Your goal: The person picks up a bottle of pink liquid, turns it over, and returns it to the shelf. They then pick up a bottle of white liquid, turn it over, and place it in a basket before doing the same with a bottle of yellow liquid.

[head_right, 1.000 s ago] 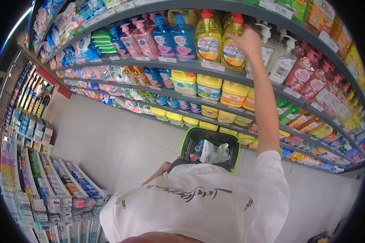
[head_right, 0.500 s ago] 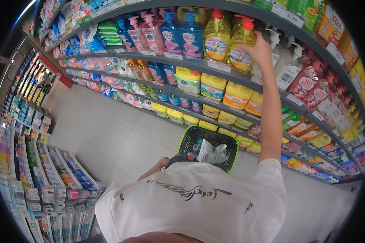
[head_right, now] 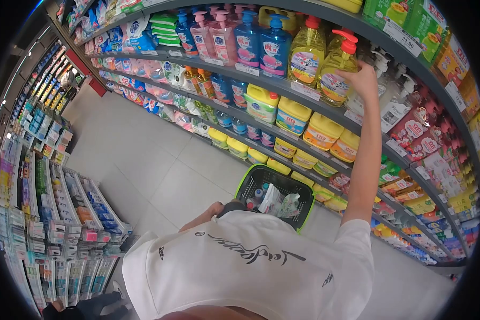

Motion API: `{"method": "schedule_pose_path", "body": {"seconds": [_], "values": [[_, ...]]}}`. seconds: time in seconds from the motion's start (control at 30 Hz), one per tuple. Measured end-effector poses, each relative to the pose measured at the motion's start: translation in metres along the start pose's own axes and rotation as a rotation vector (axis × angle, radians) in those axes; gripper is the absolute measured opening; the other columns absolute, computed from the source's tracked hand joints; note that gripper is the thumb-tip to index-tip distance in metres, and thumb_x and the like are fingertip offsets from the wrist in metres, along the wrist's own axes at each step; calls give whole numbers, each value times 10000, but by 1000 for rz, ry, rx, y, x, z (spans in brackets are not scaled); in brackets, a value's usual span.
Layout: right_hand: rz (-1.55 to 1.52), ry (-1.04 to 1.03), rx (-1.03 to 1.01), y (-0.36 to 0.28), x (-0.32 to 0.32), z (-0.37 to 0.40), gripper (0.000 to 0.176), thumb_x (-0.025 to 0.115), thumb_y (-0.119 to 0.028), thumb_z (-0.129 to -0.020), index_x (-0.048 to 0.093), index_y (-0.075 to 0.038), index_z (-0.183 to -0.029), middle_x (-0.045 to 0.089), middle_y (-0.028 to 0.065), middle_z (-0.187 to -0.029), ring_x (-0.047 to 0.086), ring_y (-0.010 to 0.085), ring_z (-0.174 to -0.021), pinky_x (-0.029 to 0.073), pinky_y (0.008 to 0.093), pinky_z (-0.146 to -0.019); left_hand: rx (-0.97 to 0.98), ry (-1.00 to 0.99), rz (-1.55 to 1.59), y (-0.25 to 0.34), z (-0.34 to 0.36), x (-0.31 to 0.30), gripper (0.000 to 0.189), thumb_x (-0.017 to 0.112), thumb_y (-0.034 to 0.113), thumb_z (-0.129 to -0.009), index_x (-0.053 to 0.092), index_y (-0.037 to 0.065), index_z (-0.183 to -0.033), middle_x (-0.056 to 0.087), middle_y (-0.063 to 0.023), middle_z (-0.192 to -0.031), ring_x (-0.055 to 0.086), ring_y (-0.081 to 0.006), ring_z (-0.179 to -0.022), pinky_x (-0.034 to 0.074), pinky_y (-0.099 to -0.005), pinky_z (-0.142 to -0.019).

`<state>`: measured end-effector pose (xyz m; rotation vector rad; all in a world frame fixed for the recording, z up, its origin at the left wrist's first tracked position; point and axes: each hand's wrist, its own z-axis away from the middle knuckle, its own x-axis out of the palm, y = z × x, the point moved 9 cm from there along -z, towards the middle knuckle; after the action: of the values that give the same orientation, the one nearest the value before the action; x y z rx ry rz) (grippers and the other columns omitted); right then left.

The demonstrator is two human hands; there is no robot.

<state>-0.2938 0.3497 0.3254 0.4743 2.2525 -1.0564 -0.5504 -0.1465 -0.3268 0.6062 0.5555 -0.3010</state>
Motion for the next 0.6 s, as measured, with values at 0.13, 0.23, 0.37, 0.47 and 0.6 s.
{"method": "schedule_pose_path", "body": {"seconds": [0.13,0.23,0.37,0.47,0.6], "values": [[-83,-30,52,0,-1,8,505,837,-262,-638,673,14,-1028,710,131,-932,673,176,-814,495,300,-756,-10,-2,26,-3,-2,3,452,493,304,-797,683,-32,-1033,641,-265,-1088,601,-376,-1082,458,-390,-935],[-20,-38,-21,-7,-3,10,518,839,-305,-628,672,2,-1010,712,116,-923,673,183,-826,498,313,-766,-8,1,19,-10,-11,5,447,498,299,-800,681,-39,-1029,641,-268,-1082,602,-374,-1082,457,-385,-937],[3,8,-21,15,1,5,612,843,-372,-608,662,2,-1057,705,127,-971,671,221,-863,499,334,-776,22,1,-63,-4,-10,2,439,502,289,-801,679,-42,-1029,642,-271,-1077,607,-368,-1075,459,-383,-934],[-16,55,-24,30,6,1,733,842,-438,-598,633,16,-1135,682,175,-1049,664,263,-947,503,354,-812,62,-6,-87,-12,-22,8,450,468,306,-822,670,-42,-1024,620,-277,-1095,580,-406,-1098,458,-415,-933],[2,106,-42,29,2,1,892,834,-515,-590,573,59,-1220,640,251,-1121,635,308,-1061,502,371,-886,47,-9,-52,-17,-21,6,451,462,295,-819,665,-58,-1013,615,-300,-1079,579,-412,-1093,448,-419,-942]]}}
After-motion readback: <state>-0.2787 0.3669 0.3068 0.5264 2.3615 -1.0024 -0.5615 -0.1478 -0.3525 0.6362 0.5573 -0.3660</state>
